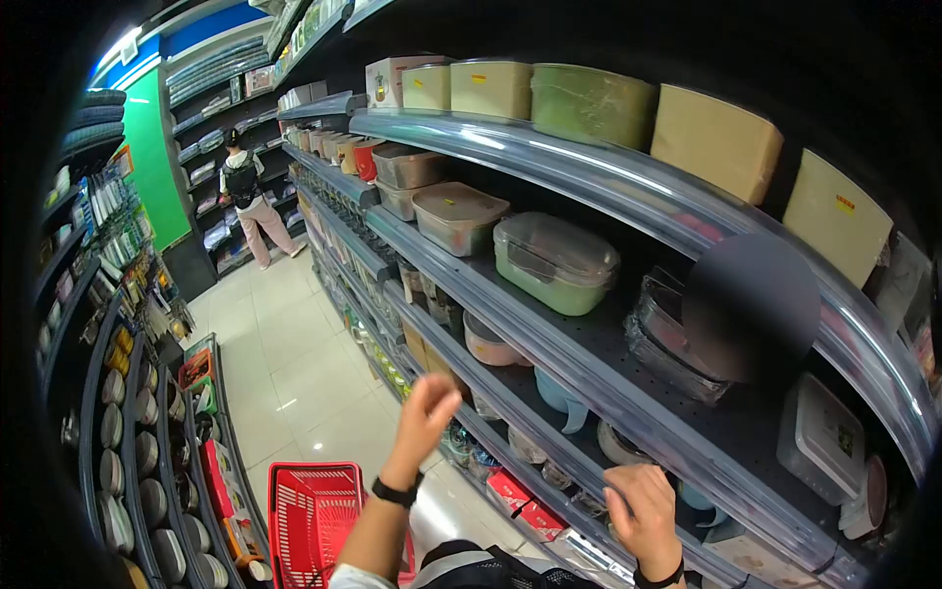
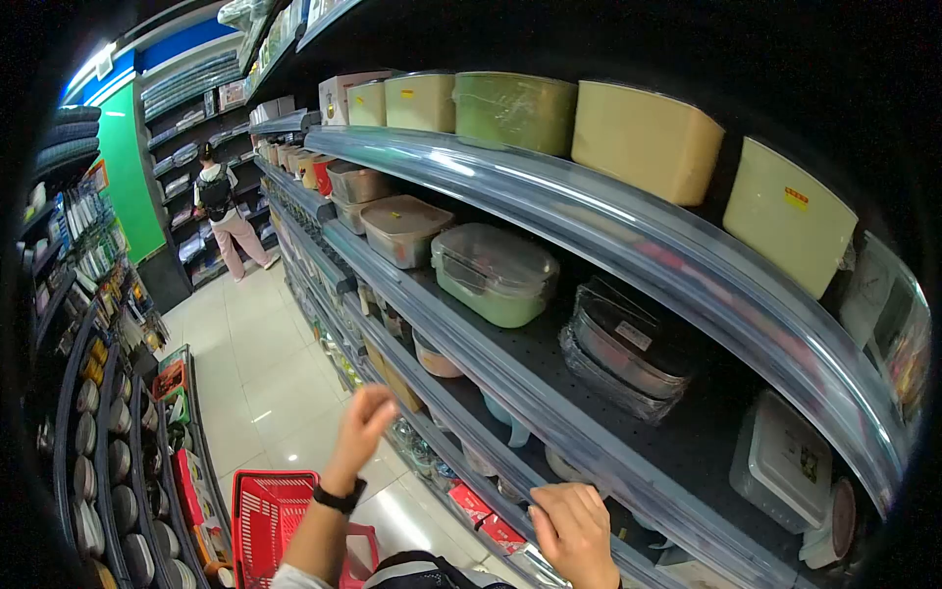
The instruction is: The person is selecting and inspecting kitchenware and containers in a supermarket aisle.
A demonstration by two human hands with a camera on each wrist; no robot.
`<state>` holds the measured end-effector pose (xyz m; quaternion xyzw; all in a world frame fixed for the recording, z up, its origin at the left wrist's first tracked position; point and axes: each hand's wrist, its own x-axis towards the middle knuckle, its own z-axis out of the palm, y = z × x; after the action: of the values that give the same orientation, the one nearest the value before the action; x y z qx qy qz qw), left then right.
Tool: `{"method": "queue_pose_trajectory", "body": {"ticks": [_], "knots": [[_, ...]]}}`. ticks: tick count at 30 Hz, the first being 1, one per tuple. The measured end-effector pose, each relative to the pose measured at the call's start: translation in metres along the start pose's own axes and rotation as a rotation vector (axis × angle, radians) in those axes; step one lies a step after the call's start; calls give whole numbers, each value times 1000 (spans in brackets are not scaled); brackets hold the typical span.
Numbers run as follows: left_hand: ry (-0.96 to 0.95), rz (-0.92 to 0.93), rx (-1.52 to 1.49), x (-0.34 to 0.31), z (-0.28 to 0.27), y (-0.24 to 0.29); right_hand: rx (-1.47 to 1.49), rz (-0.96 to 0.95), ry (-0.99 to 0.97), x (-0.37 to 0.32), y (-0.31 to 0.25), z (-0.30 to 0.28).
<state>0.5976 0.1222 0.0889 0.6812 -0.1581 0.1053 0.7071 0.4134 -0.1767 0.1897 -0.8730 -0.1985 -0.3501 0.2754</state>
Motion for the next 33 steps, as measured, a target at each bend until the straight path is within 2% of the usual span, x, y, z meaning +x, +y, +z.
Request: {"method": "queue_pose_trajectory", "body": {"ticks": [3, 4, 5, 8, 9, 10, 11, 13, 14, 18, 21, 23, 24, 25, 27, 28, 30, 31, 33], "knots": [[51, 184, 8, 49, 23, 68, 25, -100, 116, 15, 2, -20], [32, 178, -26, 58, 36, 95, 4, -93, 148, 19, 1, -30], [-20, 212, -23, 66, 48, 113, -31, -83, 192, 21, 2, -39], [-243, 250, -34, 80, 93, 153, -81, 108, 399, 23, 3, -57], [-324, 274, -60, 84, 108, 158, -118, 190, 470, 26, 2, -61], [-401, 258, -59, 89, 122, 159, -178, 272, 429, 23, 7, -65], [-464, 240, -31, 92, 135, 166, -190, 276, 447, 26, 11, -64], [-465, 367, 105, 103, 159, 163, -220, 425, 501, 37, 16, -62], [-511, 298, 72, 107, 168, 168, -212, 463, 461, 38, 17, -62], [-594, 348, 126, 124, 179, 179, -285, 399, 461, 54, 18, -54], [-566, 535, 337, 150, 163, 197, -280, 462, 465, 57, 26, -48], [-569, 571, 441, 170, 148, 201, -337, 480, 467, 58, 29, -44], [-574, 505, 363, 183, 143, 190, -394, 488, 466, 59, 31, -41], [-603, 514, 318, 186, 137, 198, -388, 490, 465, 61, 32, -39], [-539, 647, 519, 205, 125, 188, -486, 537, 436, 62, 32, -37], [-545, 647, 522, 206, 125, 186, -466, 534, 429, 61, 33, -36], [-621, 438, 369, 205, 131, 183, -488, 550, 418, 62, 32, -35], [-627, 440, 367, 202, 139, 181, -512, 558, 403, 63, 32, -34], [-700, 585, 392, 191, 162, 174, -545, 561, 399, 64, 31, -33]]}}
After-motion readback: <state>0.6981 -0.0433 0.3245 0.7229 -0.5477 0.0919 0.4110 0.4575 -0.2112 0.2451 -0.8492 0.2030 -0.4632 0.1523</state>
